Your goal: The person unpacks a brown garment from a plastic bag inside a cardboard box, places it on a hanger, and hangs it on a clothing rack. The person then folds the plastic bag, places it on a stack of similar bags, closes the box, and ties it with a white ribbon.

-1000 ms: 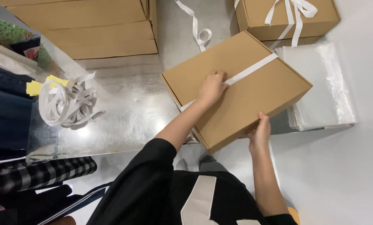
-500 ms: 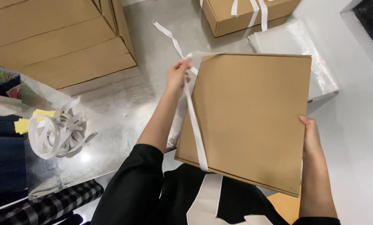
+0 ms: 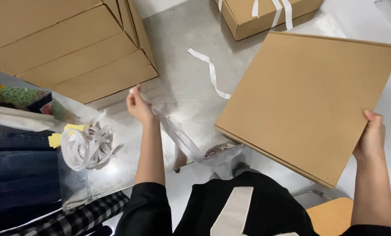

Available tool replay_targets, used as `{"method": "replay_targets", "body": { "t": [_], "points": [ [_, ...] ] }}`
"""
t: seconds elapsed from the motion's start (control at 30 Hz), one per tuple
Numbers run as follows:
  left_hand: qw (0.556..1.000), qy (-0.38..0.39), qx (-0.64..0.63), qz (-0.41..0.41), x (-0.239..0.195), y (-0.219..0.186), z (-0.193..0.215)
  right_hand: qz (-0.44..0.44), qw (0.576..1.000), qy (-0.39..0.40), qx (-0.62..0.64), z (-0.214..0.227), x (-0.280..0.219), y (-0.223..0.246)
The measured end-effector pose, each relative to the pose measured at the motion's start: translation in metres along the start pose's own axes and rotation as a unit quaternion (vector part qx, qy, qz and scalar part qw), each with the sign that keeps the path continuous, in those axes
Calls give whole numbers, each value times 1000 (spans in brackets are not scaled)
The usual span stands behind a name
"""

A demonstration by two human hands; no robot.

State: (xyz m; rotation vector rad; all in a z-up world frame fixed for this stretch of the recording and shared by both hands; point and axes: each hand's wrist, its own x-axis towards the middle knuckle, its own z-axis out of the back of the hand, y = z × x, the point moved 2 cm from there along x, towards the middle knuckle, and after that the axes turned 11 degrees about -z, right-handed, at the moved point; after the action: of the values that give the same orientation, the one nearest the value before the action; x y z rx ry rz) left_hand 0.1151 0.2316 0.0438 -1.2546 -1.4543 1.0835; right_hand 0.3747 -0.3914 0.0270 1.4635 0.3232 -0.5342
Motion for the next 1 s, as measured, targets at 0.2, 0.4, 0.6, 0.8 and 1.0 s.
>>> {"method": "replay_targets", "body": {
  "t": [0.2,0.4,0.6,0.8,1.0],
  "points": [
    [948,295,99,65,-87,96,-54,33,997,40,58,-36,5,46],
    [781,509,356,-69,-185,84,-111,-16,993,113,18,-56,24,97],
    [780,406,388,-275,-241,178,-112,-32,968,249,-3,-61,92,102],
    [833,234,437,-244,-288,113,7,-47,919,391,-16,-125,119,79],
    [763,-71,613,-191,-333,87,171,-68,898,412,-135,-218,166,-25]
  ]
}}
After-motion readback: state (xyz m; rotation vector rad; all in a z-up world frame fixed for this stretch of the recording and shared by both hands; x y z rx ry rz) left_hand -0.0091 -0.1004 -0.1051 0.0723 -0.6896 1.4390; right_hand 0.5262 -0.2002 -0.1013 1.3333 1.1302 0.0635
